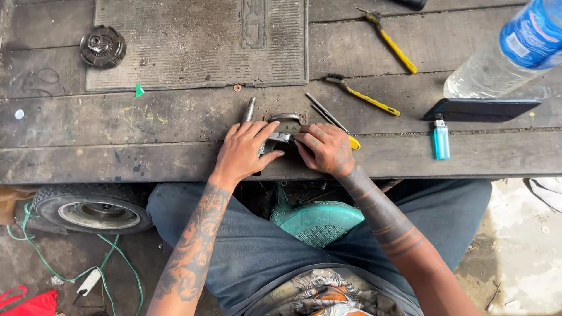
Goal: The person uses a yellow utility knife to scrape and clean a metal mechanical part held in their left hand. They then use a metal file to smooth the edges of the part. Finally, they use a small metal tool to adjust or clean a small component within the part.
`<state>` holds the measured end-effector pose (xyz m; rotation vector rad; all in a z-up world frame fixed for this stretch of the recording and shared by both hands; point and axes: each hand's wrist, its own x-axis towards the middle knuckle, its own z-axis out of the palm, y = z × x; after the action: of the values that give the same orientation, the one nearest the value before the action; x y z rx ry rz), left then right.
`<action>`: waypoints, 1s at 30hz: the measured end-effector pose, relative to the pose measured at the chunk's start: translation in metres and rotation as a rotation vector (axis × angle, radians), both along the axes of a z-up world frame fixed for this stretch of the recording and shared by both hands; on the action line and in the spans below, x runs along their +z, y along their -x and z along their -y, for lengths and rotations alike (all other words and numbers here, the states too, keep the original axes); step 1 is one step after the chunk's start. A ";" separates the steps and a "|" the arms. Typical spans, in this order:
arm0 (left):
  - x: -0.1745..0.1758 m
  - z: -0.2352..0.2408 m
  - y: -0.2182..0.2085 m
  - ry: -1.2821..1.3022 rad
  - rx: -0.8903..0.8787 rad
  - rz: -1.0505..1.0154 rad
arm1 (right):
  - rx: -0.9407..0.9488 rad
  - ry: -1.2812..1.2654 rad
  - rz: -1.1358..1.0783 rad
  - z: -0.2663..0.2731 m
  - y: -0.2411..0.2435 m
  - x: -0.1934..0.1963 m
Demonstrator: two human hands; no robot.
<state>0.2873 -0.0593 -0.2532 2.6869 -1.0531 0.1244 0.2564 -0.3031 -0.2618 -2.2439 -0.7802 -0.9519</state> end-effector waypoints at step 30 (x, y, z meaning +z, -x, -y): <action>-0.010 -0.003 -0.008 0.071 -0.091 0.088 | 0.123 0.014 0.030 0.007 -0.007 0.004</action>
<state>0.2955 -0.0563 -0.2632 2.5862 -1.1712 0.2598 0.2632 -0.3101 -0.2582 -2.1701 -0.9296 -0.9255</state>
